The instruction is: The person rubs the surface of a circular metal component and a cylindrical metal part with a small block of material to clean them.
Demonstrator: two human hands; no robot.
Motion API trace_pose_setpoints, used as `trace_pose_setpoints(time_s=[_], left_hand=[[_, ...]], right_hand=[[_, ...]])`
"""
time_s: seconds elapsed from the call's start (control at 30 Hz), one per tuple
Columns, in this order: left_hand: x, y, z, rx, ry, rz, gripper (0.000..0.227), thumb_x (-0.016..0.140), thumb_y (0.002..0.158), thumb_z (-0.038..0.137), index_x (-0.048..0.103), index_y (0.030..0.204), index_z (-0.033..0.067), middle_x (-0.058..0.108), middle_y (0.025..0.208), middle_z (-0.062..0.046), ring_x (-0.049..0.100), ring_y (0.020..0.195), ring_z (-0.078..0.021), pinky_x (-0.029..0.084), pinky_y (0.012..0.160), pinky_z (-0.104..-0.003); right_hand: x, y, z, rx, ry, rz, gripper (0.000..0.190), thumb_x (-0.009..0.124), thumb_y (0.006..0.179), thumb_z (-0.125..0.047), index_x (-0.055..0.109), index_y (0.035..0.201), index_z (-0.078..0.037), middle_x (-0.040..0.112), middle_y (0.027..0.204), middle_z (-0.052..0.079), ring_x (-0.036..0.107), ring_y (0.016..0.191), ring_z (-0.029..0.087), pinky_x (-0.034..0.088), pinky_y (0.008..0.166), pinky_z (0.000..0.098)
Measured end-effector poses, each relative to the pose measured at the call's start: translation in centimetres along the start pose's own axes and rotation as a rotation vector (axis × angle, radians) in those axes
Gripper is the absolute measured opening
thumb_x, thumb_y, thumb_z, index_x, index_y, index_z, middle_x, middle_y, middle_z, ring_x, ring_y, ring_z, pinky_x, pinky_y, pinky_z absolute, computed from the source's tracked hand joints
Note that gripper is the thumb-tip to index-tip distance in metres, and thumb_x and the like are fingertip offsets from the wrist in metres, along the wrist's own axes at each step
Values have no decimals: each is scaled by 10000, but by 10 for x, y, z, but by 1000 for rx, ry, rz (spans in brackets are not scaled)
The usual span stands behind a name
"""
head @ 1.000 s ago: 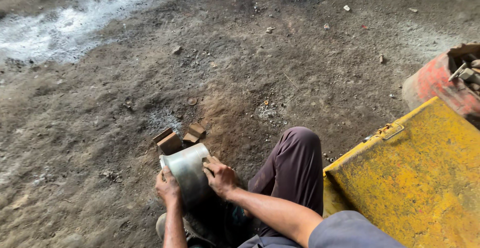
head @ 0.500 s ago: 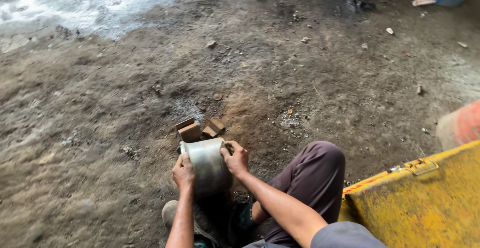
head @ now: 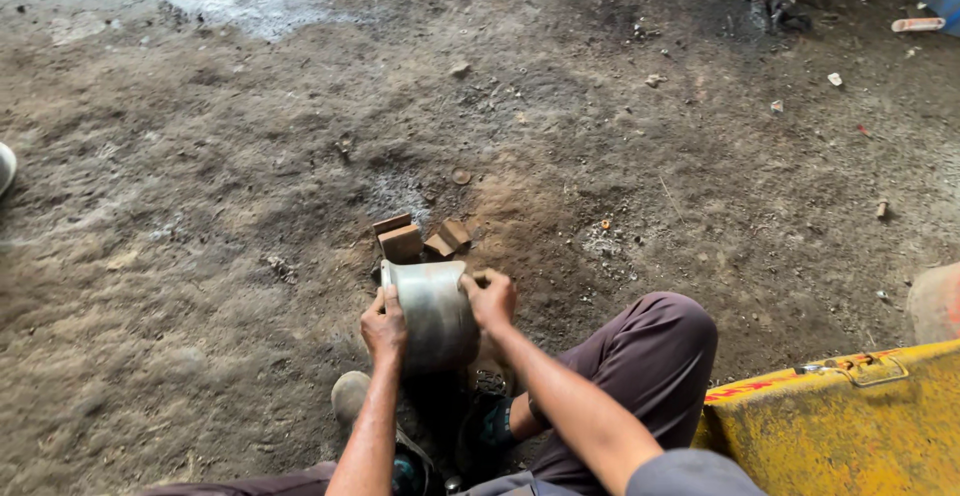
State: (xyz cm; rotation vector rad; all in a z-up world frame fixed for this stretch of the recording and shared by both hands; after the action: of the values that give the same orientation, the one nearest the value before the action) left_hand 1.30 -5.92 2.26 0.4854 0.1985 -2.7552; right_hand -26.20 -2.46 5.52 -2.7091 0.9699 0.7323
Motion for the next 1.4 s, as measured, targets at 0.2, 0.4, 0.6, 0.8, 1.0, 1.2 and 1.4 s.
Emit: trace_pose_setpoints(time_s=[0.2, 0.4, 0.6, 0.8, 1.0, 1.2, 1.4], left_hand=[[-5, -7, 0, 26, 0, 15, 669, 576, 933, 588, 697, 1297, 40, 727, 1153, -272, 721, 1068, -381, 539, 926, -437], [-6, -6, 8, -23, 30, -20, 686, 555, 936, 597, 674, 1330, 48, 727, 1152, -269, 730, 1035, -383, 548, 912, -445], [-6, -6, 11, -18, 15, -28, 702, 561, 935, 606, 673, 1336, 40, 733, 1135, -281, 731, 1037, -378, 548, 915, -449], [-6, -6, 10, -63, 7, -33, 706, 568, 926, 601, 663, 1343, 39, 722, 1156, -282, 728, 1049, -386, 546, 914, -449], [-6, -5, 11, -40, 6, -30, 700, 566, 935, 594, 663, 1336, 28, 707, 1185, -285, 713, 1088, -392, 538, 933, -443], [-6, -7, 11, -29, 17, -24, 697, 549, 940, 599, 670, 1340, 41, 716, 1186, -273, 717, 1088, -383, 543, 944, -442], [-7, -9, 9, -49, 23, -41, 706, 541, 939, 615, 654, 1356, 56, 707, 1228, -250, 712, 1102, -366, 544, 949, -438]], right_hand=[[2, 2, -14, 21, -134, -120, 257, 799, 787, -384, 808, 841, -133, 791, 804, 87, 770, 729, 240, 598, 706, 391], [-18, -32, -16, -70, -247, -14, 331, 832, 781, -412, 791, 932, -121, 783, 879, 133, 759, 814, 322, 589, 732, 428], [-14, -24, -8, 22, -254, -28, 318, 847, 766, -414, 796, 922, -142, 785, 874, 127, 764, 816, 312, 587, 737, 436], [-13, -22, -2, 33, -230, -2, 320, 863, 755, -412, 793, 914, -143, 774, 837, 133, 759, 793, 316, 585, 720, 444], [-10, -21, 2, 20, -231, 6, 319, 859, 760, -422, 793, 906, -147, 778, 822, 127, 759, 779, 311, 578, 709, 441], [4, 11, 2, 35, -211, -46, 270, 837, 768, -413, 820, 894, -176, 801, 845, 53, 776, 767, 253, 602, 702, 403], [4, -8, -13, -145, -274, -23, 250, 808, 833, -357, 824, 981, -156, 793, 899, 106, 760, 765, 268, 619, 728, 415]])
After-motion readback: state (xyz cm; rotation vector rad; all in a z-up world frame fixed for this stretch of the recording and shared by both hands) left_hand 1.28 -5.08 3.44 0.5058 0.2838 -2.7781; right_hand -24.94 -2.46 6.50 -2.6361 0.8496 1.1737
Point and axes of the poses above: each hand's wrist, its own y-axis towards the middle knuckle, its own x-axis out of the palm, z = x × y, the point moved 9 cm from there along y, towards the middle knuckle
